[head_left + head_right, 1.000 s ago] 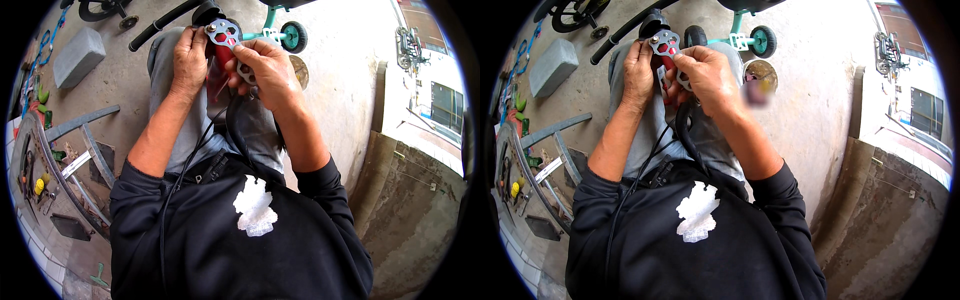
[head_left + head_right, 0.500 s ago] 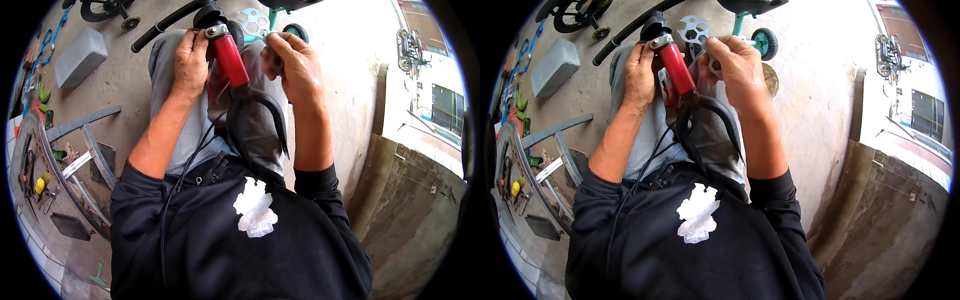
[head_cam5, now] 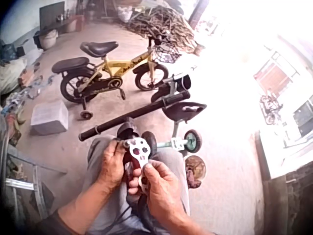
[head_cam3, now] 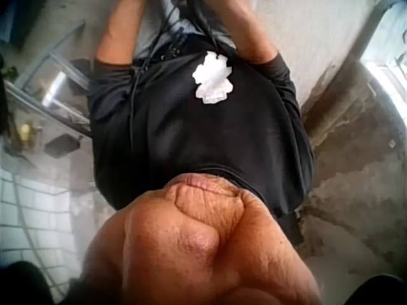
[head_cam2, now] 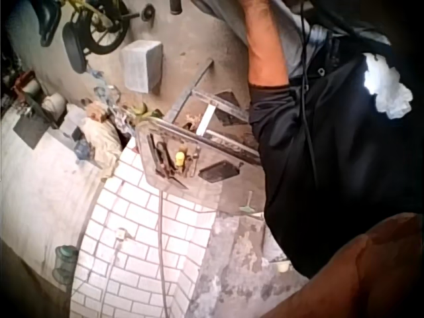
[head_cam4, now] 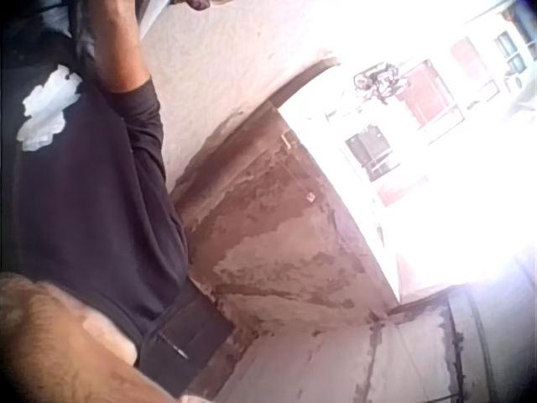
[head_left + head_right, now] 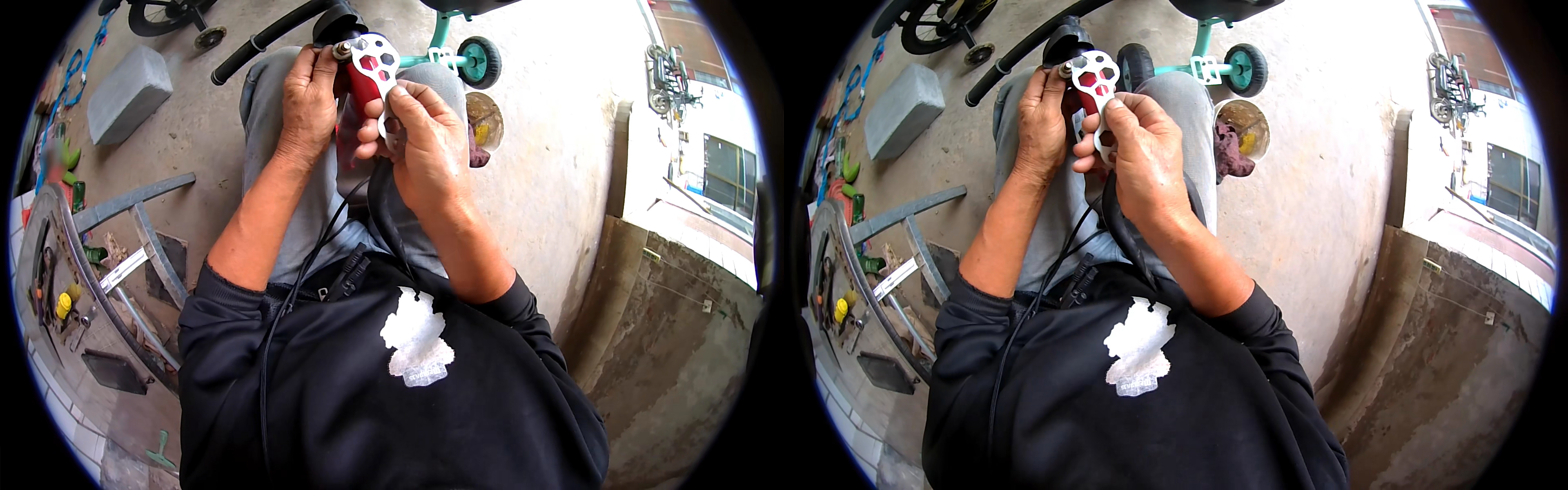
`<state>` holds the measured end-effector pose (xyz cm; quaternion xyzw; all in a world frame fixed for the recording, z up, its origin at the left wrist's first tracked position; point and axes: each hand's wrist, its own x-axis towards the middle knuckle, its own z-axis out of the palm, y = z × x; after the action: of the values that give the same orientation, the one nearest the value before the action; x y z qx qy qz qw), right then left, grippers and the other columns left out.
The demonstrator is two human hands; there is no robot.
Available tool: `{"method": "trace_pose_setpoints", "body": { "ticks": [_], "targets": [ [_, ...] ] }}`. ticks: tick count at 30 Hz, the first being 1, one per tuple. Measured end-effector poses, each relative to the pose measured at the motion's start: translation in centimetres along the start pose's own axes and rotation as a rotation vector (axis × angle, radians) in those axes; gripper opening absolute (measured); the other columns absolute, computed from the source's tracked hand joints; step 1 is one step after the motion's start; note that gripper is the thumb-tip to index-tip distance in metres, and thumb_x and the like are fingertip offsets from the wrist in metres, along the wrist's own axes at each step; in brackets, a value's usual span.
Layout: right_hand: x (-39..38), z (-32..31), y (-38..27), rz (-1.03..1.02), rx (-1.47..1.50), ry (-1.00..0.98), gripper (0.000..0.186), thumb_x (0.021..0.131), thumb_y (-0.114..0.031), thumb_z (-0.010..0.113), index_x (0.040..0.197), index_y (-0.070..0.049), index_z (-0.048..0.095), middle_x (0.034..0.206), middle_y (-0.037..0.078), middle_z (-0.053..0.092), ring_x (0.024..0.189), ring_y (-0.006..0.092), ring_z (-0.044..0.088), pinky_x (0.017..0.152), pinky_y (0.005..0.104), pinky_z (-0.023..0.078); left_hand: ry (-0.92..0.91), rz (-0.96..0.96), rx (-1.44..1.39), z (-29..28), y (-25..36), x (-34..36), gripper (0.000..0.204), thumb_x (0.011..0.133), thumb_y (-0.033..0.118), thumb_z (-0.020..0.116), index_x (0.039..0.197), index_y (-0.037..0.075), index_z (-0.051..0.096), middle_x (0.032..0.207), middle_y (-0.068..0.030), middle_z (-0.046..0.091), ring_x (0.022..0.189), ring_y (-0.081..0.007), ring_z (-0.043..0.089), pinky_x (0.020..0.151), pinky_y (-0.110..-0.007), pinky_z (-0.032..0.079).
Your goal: The person sits on the floor and uses a multi-tool to tighten a bolt on the handlebar stem of a red scooter. They rotate the tool to secure the fastener and then remove the tool from the stem.
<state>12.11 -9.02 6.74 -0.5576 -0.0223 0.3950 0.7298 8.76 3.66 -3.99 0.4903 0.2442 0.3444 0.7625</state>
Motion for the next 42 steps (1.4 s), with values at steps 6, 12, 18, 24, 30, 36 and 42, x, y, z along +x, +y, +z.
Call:
{"method": "trace_pose_setpoints", "body": {
  "ticks": [6,12,18,24,30,36,42],
  "targets": [
    [-0.4,1.4,1.0,0.049,0.017,-0.076,0.029,0.103,-0.021,0.049,0.116,0.004,0.052,0.095,0.014,0.066,0.073,0.0211,0.069,0.062,0.0336,0.060,-0.024,-0.068,-0.005,-0.6,-0.3,0.3,0.024,0.104,0.027,0.054,0.099,0.005,0.062,0.085,-0.0008,0.064,0.078,-0.0080,0.056,0.070,-0.027,0.049],
    [-0.9,1.9,1.7,0.069,0.017,-0.106,0.028,0.105,-0.022,0.044,0.115,0.003,0.050,0.095,0.017,0.067,0.073,0.0231,0.070,0.064,0.0352,0.060,-0.101,-0.076,0.146,-1.5,-1.1,0.7,0.025,0.101,0.028,0.055,0.111,0.005,0.056,0.099,-0.0107,0.071,0.088,-0.0212,0.072,0.076,-0.033,0.061],
    [-1.1,2.8,1.5,0.120,0.006,-0.099,0.028,0.105,-0.024,0.043,0.110,0.003,0.049,0.094,0.019,0.067,0.070,0.0249,0.070,0.061,0.0353,0.061,-0.037,-0.154,-0.069,-0.8,-0.3,0.3,0.024,0.104,0.029,0.052,0.101,0.007,0.061,0.084,-0.0035,0.067,0.076,-0.0103,0.062,0.066,-0.028,0.053],
    [-0.8,3.9,2.1,0.162,0.058,-0.129,0.029,0.105,-0.023,0.040,0.106,0.005,0.046,0.092,0.022,0.064,0.068,0.0271,0.069,0.056,0.0346,0.061,-0.214,-0.160,-0.030,-1.7,0.1,0.0,0.026,0.105,0.027,0.046,0.122,0.008,0.051,0.107,-0.0100,0.069,0.095,-0.0224,0.071,0.076,-0.034,0.061],
    [-0.5,3.6,1.6,0.189,-0.049,-0.155,0.028,0.105,-0.022,0.040,0.101,0.005,0.047,0.091,0.023,0.064,0.068,0.0284,0.070,0.053,0.0357,0.060,-0.220,-0.103,0.015,-2.9,-2.2,1.2,0.026,0.104,0.025,0.050,0.122,0.007,0.051,0.107,-0.0102,0.069,0.094,-0.0219,0.071,0.078,-0.034,0.061],
    [-0.3,2.8,1.9,0.181,-0.061,-0.153,0.031,0.105,-0.026,0.044,0.106,0.005,0.052,0.091,0.020,0.068,0.073,0.0272,0.072,0.054,0.0332,0.060,-0.187,-0.085,0.061,-2.6,-2.1,1.2,0.025,0.103,0.026,0.052,0.118,0.006,0.053,0.103,-0.0110,0.070,0.092,-0.0226,0.072,0.076,-0.034,0.061],
    [-0.4,1.8,1.3,0.166,-0.083,-0.131,0.029,0.104,-0.023,0.046,0.100,0.004,0.052,0.089,0.020,0.066,0.068,0.0265,0.071,0.049,0.0328,0.058,-0.116,-0.100,0.076,-1.4,-0.8,0.5,0.026,0.104,0.027,0.050,0.115,0.005,0.055,0.099,-0.0132,0.071,0.089,-0.0240,0.073,0.075,-0.036,0.062]
  ]
}}
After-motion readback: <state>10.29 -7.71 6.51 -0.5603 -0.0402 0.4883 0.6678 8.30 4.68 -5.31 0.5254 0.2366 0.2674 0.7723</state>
